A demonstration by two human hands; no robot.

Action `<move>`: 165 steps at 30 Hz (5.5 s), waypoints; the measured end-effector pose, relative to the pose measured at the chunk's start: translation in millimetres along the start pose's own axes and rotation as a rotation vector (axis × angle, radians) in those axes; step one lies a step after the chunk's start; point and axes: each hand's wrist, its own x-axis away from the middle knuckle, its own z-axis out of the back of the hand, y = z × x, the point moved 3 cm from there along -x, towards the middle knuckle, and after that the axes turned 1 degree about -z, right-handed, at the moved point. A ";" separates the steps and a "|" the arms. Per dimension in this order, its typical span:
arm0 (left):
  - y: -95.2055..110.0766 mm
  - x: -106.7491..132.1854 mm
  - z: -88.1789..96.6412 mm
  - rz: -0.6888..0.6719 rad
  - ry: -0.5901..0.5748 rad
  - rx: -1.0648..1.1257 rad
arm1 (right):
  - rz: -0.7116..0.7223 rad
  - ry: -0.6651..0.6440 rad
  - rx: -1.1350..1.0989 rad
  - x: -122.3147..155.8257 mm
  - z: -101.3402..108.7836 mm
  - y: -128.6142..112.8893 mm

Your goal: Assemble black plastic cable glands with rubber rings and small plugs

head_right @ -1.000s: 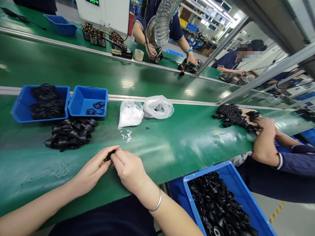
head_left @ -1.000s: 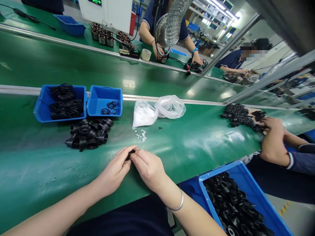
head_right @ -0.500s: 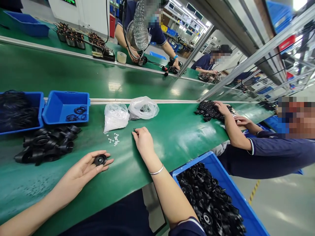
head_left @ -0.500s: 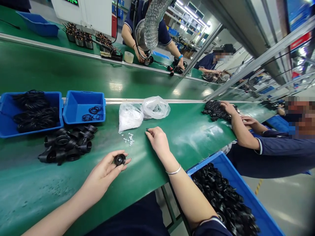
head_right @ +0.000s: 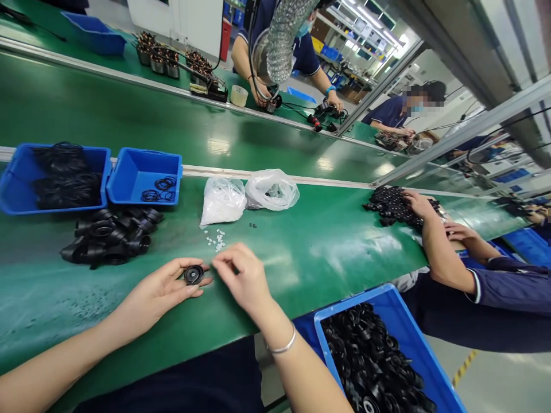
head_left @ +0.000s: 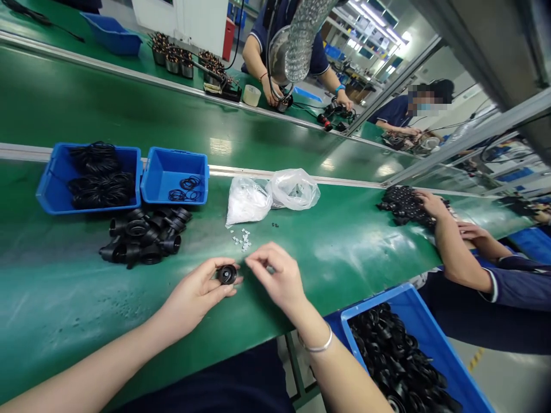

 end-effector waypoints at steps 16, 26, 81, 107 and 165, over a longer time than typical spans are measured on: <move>3.7 -0.3 0.5 -0.020 0.022 -0.164 | 0.078 -0.104 -0.057 10.9 -27.3 -20.8; 6.3 0.4 1.0 -0.022 0.042 -0.213 | 0.141 -0.186 -0.005 11.4 -27.6 -21.8; 4.5 0.7 -2.8 -0.087 -0.004 0.064 | 0.092 -0.023 0.118 53.9 -25.9 -14.2; 69.3 16.8 33.0 -0.354 0.485 -1.666 | -0.446 0.202 0.679 42.2 81.5 68.7; 21.5 12.4 1.0 0.005 0.024 -0.016 | -0.066 0.036 -0.040 4.5 -8.4 -20.5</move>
